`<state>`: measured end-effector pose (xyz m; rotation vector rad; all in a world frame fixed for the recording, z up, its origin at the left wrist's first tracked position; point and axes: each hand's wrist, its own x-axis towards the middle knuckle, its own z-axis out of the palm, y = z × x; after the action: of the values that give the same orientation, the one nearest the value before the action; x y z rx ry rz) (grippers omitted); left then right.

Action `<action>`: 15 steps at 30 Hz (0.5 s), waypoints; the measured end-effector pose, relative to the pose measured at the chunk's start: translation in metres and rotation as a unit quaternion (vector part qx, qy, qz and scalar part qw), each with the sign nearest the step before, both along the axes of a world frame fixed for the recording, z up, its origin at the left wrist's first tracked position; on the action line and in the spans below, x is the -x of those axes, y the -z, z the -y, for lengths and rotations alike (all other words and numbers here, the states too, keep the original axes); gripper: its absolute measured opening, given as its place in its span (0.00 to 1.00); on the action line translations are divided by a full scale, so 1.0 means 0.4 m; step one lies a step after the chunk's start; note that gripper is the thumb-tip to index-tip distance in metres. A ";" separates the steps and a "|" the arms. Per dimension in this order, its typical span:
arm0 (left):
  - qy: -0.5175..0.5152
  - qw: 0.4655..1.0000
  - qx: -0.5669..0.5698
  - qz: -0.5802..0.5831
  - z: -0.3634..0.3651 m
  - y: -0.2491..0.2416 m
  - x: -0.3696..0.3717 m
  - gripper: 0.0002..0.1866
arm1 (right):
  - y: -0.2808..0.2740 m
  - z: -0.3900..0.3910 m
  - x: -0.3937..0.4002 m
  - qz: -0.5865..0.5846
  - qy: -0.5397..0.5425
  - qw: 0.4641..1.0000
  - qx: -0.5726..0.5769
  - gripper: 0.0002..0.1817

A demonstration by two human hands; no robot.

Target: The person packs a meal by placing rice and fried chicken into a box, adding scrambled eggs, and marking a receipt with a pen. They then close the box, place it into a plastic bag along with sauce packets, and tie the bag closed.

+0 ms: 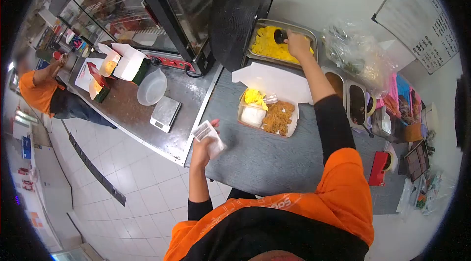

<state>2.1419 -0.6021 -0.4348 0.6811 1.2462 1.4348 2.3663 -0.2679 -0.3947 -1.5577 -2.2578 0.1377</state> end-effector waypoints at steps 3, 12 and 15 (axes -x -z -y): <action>0.034 0.994 0.096 0.045 0.074 0.005 -0.025 0.29 | -0.095 0.102 0.027 -0.024 -0.043 0.958 -0.284 0.19; 0.185 0.982 0.030 0.036 0.079 -0.016 -0.435 0.24 | 0.074 0.813 -0.301 -0.234 -0.215 0.916 0.243 0.38; 0.187 0.980 -0.051 -0.053 0.086 0.109 -0.662 0.29 | 0.152 0.929 -0.503 -0.485 0.092 0.803 0.334 0.36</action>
<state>2.4068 -0.6366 -0.4783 1.0153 1.0603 1.1670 2.5675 -0.6396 -0.4556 -1.4454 -1.2430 1.4402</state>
